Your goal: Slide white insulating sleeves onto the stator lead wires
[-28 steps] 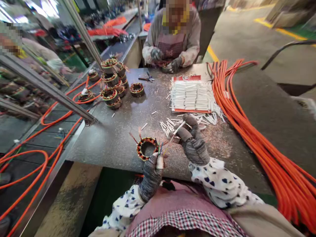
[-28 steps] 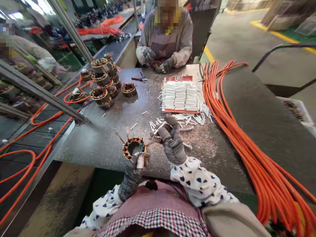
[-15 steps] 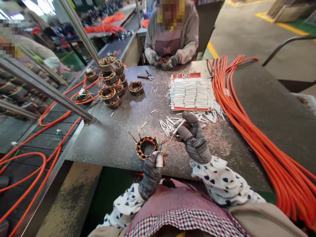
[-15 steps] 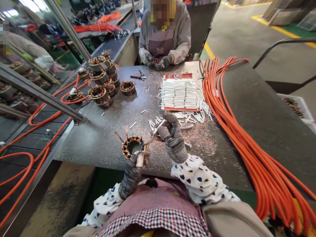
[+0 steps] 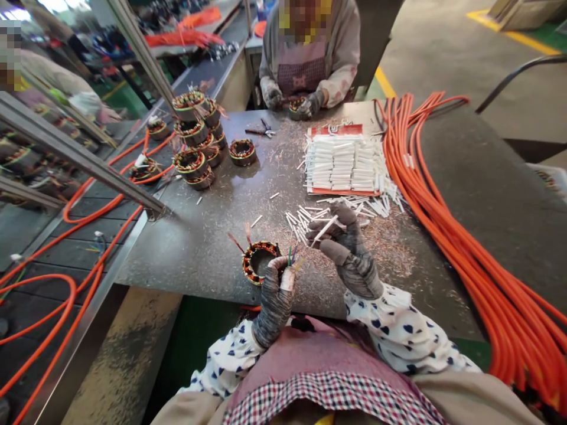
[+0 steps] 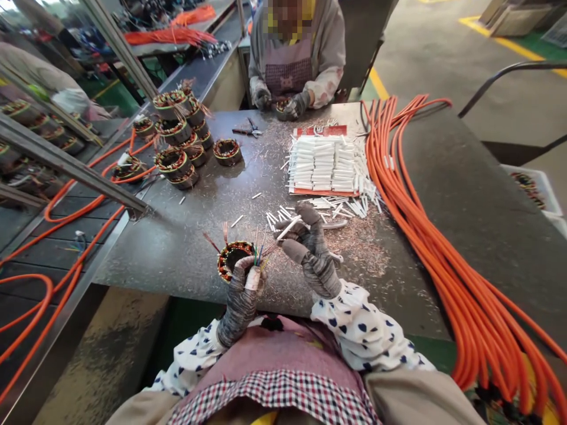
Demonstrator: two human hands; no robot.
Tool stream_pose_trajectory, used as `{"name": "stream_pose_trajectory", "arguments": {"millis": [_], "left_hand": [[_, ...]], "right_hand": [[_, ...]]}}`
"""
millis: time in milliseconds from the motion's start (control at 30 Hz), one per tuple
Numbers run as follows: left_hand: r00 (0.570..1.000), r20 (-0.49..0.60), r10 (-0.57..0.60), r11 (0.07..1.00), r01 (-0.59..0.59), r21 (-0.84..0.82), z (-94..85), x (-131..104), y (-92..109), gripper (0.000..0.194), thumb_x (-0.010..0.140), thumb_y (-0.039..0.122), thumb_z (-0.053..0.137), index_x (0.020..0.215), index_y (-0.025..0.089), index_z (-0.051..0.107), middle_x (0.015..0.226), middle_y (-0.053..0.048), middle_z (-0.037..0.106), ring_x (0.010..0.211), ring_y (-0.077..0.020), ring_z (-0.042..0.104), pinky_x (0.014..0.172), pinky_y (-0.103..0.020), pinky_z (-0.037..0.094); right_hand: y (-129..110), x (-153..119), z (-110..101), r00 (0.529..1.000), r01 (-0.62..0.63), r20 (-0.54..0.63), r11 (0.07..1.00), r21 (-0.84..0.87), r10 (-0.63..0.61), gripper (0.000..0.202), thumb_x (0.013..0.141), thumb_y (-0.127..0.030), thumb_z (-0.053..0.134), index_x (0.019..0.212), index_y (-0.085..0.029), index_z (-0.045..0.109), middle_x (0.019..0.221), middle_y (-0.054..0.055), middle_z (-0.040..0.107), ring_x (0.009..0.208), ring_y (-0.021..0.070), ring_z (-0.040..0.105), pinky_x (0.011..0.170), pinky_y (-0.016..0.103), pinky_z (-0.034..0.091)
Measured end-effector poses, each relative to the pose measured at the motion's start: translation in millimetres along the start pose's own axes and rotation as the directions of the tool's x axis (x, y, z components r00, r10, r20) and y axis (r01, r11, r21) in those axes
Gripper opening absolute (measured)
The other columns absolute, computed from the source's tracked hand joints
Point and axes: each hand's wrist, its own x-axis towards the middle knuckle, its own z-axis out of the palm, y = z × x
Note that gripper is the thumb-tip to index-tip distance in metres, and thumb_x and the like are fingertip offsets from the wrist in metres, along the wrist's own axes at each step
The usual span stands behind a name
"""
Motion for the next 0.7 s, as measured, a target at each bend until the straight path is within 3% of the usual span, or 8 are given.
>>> {"name": "stream_pose_trajectory", "arguments": {"millis": [133,300,400,500,567,700], "left_hand": [[0.999,-0.008,0.044,0.997,-0.044,0.064,2.1,-1.3,2.6,0.023,0.097,0.041,0.062,0.105,0.021,0.071,0.098,-0.006,0.074,0.088,-0.02,0.069,0.086,-0.037,0.056],[0.999,-0.036,0.014,1.0,-0.014,-0.013,3.3,-2.4,-0.1,0.031,0.098,0.05,0.062,0.109,0.022,0.071,0.101,-0.007,0.073,0.092,-0.0219,0.069,0.09,-0.039,0.057],[0.999,-0.044,0.025,0.993,-0.03,-0.11,1.5,-1.1,2.5,0.048,0.1,0.061,0.052,0.12,0.021,0.07,0.113,-0.01,0.073,0.104,-0.0247,0.07,0.098,-0.042,0.056],[0.997,0.023,0.072,0.992,-0.069,-0.108,-0.7,2.2,7.2,0.055,0.097,0.065,0.056,0.129,0.022,0.069,0.121,-0.011,0.072,0.111,-0.0262,0.07,0.102,-0.043,0.056],[0.993,0.063,0.095,0.995,-0.093,-0.03,-1.5,3.9,8.4,0.047,0.095,0.061,0.063,0.12,0.023,0.075,0.117,-0.01,0.075,0.108,-0.0265,0.071,0.102,-0.043,0.057],[0.994,0.05,0.097,0.994,-0.099,0.045,-1.6,5.4,1.5,0.04,0.094,0.058,0.064,0.094,0.021,0.079,0.1,-0.01,0.08,0.098,-0.0294,0.075,0.098,-0.046,0.061]], "right_hand": [[-15.5,7.8,-1.0,0.999,0.019,-0.036,0.998,-0.056,-0.021,0.063,0.081,-0.044,0.086,0.136,-0.036,0.056,0.106,0.001,0.077,0.095,0.0217,0.073,0.089,0.042,0.06],[-11.6,3.8,6.0,0.994,-0.077,-0.085,0.991,-0.111,0.068,0.087,0.07,-0.032,0.095,0.144,-0.034,0.049,0.075,-0.008,0.066,0.069,0.0143,0.063,0.068,0.03,0.053],[8.7,-11.8,18.3,0.974,-0.205,0.074,0.972,-0.118,0.214,0.091,0.064,-0.037,0.099,0.14,-0.031,0.049,0.068,-0.011,0.061,0.06,0.0121,0.057,0.061,0.026,0.05],[24.3,-25.6,22.1,0.933,-0.265,0.2,0.948,-0.177,0.299,0.061,0.083,-0.057,0.083,0.128,-0.025,0.056,0.076,-0.003,0.068,0.066,0.0159,0.064,0.062,0.03,0.055],[25.1,-23.3,9.9,0.948,-0.198,0.185,0.935,-0.293,0.258,0.045,0.095,-0.063,0.065,0.116,-0.023,0.064,0.079,0.001,0.07,0.07,0.0174,0.066,0.062,0.031,0.056],[2.6,22.1,-53.6,0.986,-0.029,0.123,0.833,-0.552,0.116,0.049,0.081,-0.055,0.082,0.118,-0.025,0.069,0.079,0.0,0.068,0.07,0.0181,0.066,0.063,0.033,0.058]]}}
